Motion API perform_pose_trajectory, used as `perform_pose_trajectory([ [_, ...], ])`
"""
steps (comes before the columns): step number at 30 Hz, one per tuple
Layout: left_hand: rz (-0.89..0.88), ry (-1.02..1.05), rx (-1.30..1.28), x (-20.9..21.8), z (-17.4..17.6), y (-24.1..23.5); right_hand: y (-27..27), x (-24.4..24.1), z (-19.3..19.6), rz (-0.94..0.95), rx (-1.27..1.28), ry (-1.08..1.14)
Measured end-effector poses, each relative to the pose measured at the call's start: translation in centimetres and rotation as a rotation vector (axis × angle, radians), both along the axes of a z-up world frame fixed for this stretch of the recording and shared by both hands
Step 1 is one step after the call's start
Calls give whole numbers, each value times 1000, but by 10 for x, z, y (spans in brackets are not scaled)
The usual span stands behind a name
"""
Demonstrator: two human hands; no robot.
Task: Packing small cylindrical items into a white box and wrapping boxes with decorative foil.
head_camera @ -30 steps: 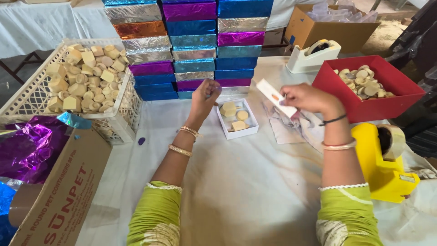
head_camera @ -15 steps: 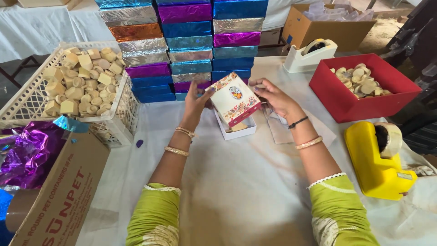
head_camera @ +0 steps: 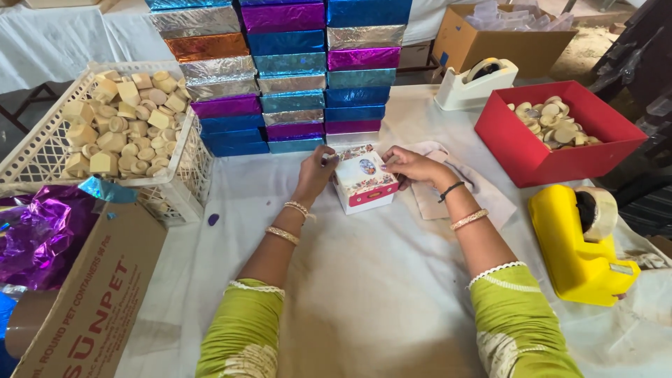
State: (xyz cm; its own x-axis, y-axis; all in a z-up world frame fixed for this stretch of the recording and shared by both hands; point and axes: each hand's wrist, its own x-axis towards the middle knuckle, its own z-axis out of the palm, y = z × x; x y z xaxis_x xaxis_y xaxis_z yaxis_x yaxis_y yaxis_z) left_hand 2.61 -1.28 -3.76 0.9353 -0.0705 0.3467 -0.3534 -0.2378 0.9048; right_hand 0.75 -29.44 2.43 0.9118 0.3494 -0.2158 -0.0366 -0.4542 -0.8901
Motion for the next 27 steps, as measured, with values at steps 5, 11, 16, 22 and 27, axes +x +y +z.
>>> perform_pose_trajectory([
  [5, 5, 36, 87, 7, -11, 3, 6, -9, 6, 38, -68, 14],
  [11, 122, -171, 431, 15, -26, -3, 1, -10, 6, 89, -49, 44],
  [16, 61, -233, 619, -26, 14, -24, -5, -4, 0, 133, 34, 74],
  [22, -163, -46, 836, -41, 15, -35, -6, -14, 5, 224, 145, 124],
  [27, -214, -52, 880, -46, 20, -32, -10, -11, -1, 280, 112, 112],
])
